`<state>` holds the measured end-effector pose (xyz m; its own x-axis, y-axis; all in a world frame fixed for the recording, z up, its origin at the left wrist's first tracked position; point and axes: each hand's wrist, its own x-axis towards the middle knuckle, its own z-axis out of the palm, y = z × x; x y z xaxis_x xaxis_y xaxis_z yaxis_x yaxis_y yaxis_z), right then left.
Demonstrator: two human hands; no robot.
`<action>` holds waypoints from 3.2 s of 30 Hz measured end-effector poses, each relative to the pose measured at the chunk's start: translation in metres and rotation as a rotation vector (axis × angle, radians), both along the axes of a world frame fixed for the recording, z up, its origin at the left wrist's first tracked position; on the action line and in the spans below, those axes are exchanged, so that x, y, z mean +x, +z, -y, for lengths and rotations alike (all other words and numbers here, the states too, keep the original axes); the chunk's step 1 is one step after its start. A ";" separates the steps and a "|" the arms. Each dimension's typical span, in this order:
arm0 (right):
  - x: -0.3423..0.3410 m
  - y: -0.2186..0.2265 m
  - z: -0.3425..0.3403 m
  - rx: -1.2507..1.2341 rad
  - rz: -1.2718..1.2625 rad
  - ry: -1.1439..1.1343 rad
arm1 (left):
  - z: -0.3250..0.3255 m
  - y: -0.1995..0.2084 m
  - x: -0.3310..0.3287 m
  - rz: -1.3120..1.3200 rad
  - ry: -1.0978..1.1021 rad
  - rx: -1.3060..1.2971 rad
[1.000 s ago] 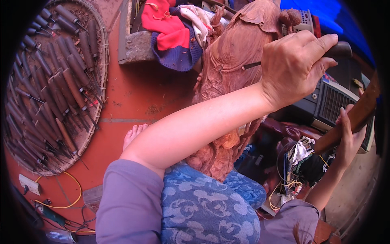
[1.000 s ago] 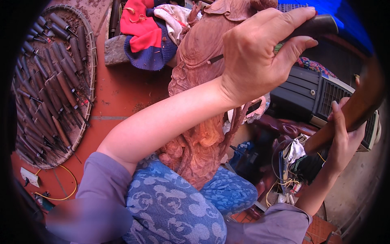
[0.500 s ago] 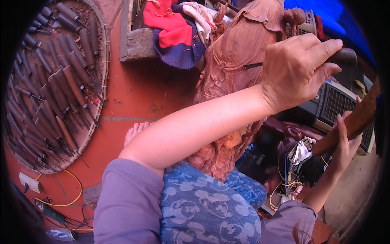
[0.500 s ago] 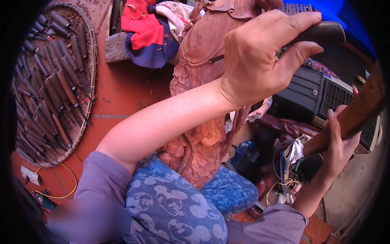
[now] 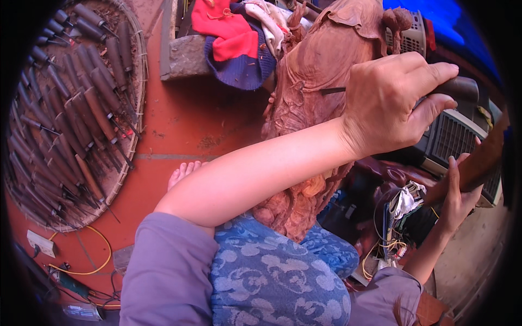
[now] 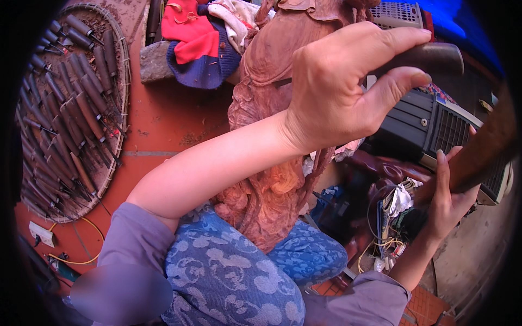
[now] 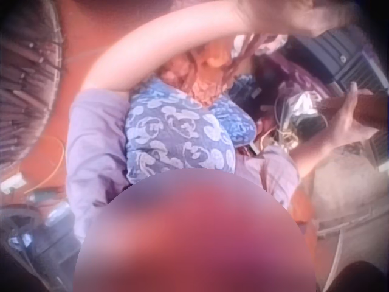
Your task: The person carves a large wooden sculpture using a chisel and mallet. They repeatedly select different chisels from a nearby basket, position them on the wood, and strike them with the mallet to shape the piece.
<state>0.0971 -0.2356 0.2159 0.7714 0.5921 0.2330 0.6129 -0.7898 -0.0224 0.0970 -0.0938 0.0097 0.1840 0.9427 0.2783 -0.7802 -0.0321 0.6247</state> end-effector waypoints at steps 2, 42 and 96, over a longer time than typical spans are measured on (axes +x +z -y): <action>0.005 -0.008 0.009 -0.077 0.063 0.008 | -0.003 0.004 -0.006 -0.057 -0.028 -0.008; 0.035 0.018 -0.023 -0.122 0.139 0.043 | -0.015 0.018 0.020 -0.099 0.031 -0.110; 0.022 0.011 -0.010 -0.222 0.187 0.016 | -0.007 0.016 0.015 -0.070 -0.016 -0.097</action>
<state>0.1190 -0.2258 0.2270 0.7172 0.6565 0.2336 0.6030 -0.7527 0.2641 0.1117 -0.0867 0.0256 0.2151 0.9614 0.1718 -0.7347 0.0434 0.6770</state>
